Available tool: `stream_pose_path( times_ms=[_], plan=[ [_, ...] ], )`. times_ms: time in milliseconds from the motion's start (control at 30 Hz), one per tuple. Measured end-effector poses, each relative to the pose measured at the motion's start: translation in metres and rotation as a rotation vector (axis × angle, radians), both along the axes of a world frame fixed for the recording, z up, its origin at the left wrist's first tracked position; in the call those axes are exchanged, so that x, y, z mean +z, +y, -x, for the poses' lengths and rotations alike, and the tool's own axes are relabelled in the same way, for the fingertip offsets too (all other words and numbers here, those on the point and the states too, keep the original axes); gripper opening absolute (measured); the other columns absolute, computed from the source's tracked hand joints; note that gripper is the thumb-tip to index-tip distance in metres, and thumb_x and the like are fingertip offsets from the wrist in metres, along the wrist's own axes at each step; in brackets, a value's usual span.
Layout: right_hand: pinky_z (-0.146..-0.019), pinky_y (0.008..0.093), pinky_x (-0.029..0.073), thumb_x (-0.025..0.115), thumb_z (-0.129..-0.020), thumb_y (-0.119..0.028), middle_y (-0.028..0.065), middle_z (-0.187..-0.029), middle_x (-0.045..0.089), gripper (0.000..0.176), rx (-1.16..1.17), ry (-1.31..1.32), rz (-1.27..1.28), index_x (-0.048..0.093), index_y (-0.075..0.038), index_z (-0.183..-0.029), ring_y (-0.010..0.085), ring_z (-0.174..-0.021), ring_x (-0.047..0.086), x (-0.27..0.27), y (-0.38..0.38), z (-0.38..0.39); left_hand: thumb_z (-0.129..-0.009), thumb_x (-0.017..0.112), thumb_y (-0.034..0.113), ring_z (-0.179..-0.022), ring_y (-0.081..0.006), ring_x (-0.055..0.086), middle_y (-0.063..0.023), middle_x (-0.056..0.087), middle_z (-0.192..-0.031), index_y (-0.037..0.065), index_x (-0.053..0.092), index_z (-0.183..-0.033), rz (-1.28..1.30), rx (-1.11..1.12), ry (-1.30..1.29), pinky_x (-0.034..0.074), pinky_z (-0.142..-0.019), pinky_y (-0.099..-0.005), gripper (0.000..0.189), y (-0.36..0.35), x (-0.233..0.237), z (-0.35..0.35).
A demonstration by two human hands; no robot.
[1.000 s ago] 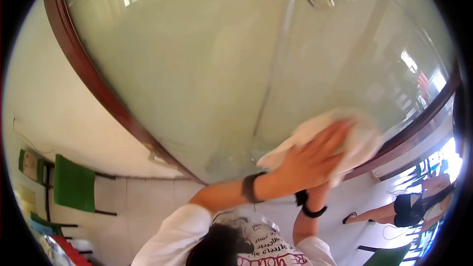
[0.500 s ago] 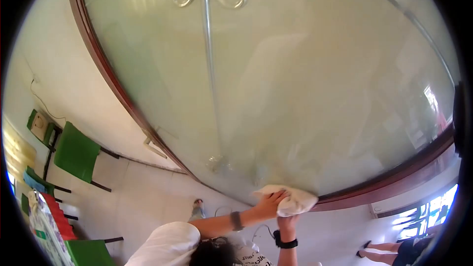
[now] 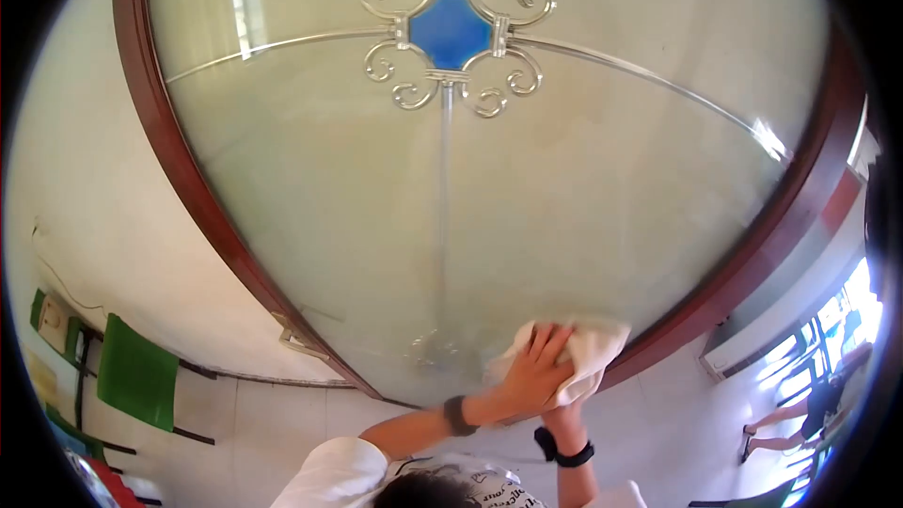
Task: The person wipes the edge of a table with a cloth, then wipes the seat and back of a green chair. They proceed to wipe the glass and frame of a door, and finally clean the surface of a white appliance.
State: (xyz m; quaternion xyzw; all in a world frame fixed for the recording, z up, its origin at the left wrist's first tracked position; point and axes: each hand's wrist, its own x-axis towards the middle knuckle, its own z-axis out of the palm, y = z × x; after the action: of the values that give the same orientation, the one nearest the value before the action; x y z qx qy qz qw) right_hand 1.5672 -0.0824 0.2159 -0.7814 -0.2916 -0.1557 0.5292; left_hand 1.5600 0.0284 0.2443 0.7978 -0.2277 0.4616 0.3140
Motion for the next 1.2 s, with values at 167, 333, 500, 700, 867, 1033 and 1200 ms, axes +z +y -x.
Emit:
stream_pose_path(
  times_ms=[167,333,500,700,867,1033,1200],
  plan=[
    [-0.108,0.0489,0.011,0.068,-0.073,-0.029,0.0239,-0.142,0.019,0.082,-0.064,-0.225,0.251,0.026,0.001,-0.137,0.0429,-0.131,0.018,0.083,0.044,-0.004,-0.079,0.054,0.031,-0.128,-0.0464,0.021,-0.0216,0.026,-0.141,0.011,0.053,-0.115,-0.027,0.063,-0.113,0.018,-0.103,-0.0572,0.041,0.048,0.123,0.011],
    [-0.106,0.0517,0.019,0.069,-0.07,-0.03,0.0213,-0.139,0.028,0.078,-0.328,-0.665,0.309,0.034,0.002,-0.133,0.0399,-0.129,0.024,0.144,0.129,0.014,-0.078,0.062,0.026,-0.127,-0.0326,0.031,-0.0164,0.033,-0.137,0.004,0.029,-0.135,-0.007,0.217,0.005,0.021,-0.107,-0.0434,0.07,0.13,0.131,0.03],
    [-0.107,0.0394,0.024,0.049,-0.081,-0.019,0.0051,-0.142,0.033,0.049,0.166,-0.56,0.392,0.047,-0.003,-0.127,0.0247,-0.132,0.026,0.053,0.194,0.037,-0.086,0.054,0.014,-0.122,-0.0273,0.036,-0.0145,0.041,-0.131,0.004,0.034,-0.133,0.127,0.144,0.589,0.027,-0.106,-0.036,0.051,0.22,-0.155,0.056],
    [-0.107,0.0323,0.028,0.048,-0.082,-0.009,0.0107,-0.139,0.034,0.053,0.525,-0.431,0.535,0.035,0.003,-0.132,0.0247,-0.13,0.031,-0.046,0.258,0.067,-0.088,0.046,0.014,-0.114,-0.0305,0.046,-0.0201,0.048,-0.124,-0.006,0.043,-0.125,0.082,0.873,0.387,0.037,-0.095,-0.0413,0.042,0.243,-0.187,0.129],
    [-0.104,0.0322,0.032,0.053,-0.08,-0.013,0.0107,-0.134,0.041,0.057,0.517,-0.301,0.515,0.036,-0.001,-0.133,0.0264,-0.125,0.038,-0.113,0.248,0.075,-0.085,0.042,0.006,-0.111,-0.0384,0.045,-0.0247,0.049,-0.119,-0.01,0.043,-0.121,0.596,0.446,0.346,0.031,-0.098,-0.0448,0.039,0.219,-0.162,0.14],
    [-0.098,0.0347,0.036,0.055,-0.079,-0.018,0.0072,-0.134,0.044,0.044,0.357,-0.238,0.363,0.051,-0.005,-0.12,0.0221,-0.121,0.042,-0.117,0.198,0.064,-0.077,0.043,0.0,-0.11,-0.0468,0.043,-0.0286,0.05,-0.115,-0.011,0.048,-0.113,0.371,0.372,0.483,0.029,-0.098,-0.0497,0.038,0.186,-0.173,0.123],
    [-0.093,0.0378,0.042,0.062,-0.071,-0.012,0.0125,-0.121,0.052,0.046,0.35,-0.003,0.263,0.055,-0.008,-0.116,0.0318,-0.111,0.049,-0.098,0.115,0.037,-0.077,0.05,0.007,-0.113,-0.0469,0.04,-0.0277,0.049,-0.116,-0.009,0.048,-0.115,0.124,0.157,0.407,0.025,-0.101,-0.0519,0.042,0.118,-0.162,0.089]
  ],
)
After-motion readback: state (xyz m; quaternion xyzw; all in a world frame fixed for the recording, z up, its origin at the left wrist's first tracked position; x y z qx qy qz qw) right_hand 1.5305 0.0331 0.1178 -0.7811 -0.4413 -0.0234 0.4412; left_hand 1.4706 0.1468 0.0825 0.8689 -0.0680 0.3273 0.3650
